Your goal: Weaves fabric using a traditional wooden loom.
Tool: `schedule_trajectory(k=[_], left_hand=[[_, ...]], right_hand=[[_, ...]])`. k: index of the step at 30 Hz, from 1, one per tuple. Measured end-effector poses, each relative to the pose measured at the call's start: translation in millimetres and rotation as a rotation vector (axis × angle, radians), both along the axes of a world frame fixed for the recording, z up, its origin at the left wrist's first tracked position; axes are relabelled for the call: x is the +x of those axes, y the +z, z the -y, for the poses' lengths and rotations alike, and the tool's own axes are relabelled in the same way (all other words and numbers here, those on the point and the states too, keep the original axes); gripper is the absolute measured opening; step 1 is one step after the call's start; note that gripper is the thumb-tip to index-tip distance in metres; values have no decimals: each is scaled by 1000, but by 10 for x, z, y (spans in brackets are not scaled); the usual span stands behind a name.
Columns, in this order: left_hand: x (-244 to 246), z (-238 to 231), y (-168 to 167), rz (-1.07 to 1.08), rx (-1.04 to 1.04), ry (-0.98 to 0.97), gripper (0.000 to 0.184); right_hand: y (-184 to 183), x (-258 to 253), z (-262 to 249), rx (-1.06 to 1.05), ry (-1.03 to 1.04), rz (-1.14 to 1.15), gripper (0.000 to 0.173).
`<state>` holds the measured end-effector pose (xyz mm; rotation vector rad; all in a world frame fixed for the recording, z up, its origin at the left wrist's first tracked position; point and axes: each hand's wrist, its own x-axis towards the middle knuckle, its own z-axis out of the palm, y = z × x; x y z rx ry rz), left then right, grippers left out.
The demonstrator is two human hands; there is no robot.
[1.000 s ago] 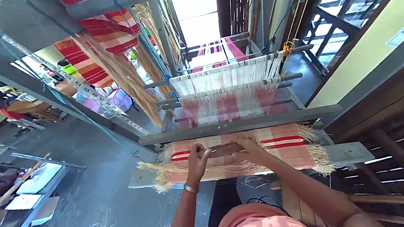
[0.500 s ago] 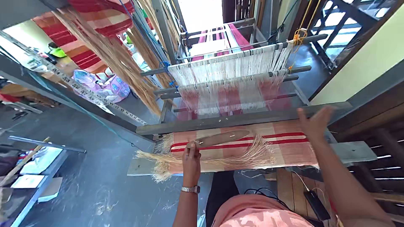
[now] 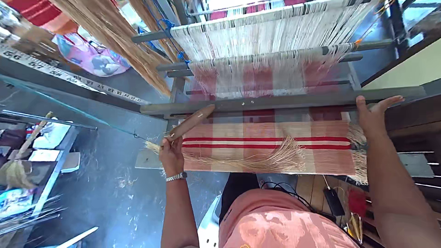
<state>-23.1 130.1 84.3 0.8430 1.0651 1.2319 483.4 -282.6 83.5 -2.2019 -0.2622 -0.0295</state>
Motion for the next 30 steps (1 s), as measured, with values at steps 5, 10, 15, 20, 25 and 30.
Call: schedule_trajectory(k=[5,10,15,20,25,30], left_hand=[[2,-590,-37,-12,23,160,40],[-42,-1216,-198,-20,92,240,42],[188,-1549,-200,-108,46,281,42],[412,-1765,-276,-151,-1,211,43],[735,-1883,-402,-135,7,162,52],[1074,-1721,-352,-276,4,-230,46]], right_hand=[[-46,715,-554,102,74,135,123],[-10,1091,-899,169,0,78,125],[132,917,-899,44,-24,-227,115],[95,1014,-822,0,-14,-275,116],[82,1047,-792,16,-27,-376,110],[147,1000,-800,52,0,-435,99]])
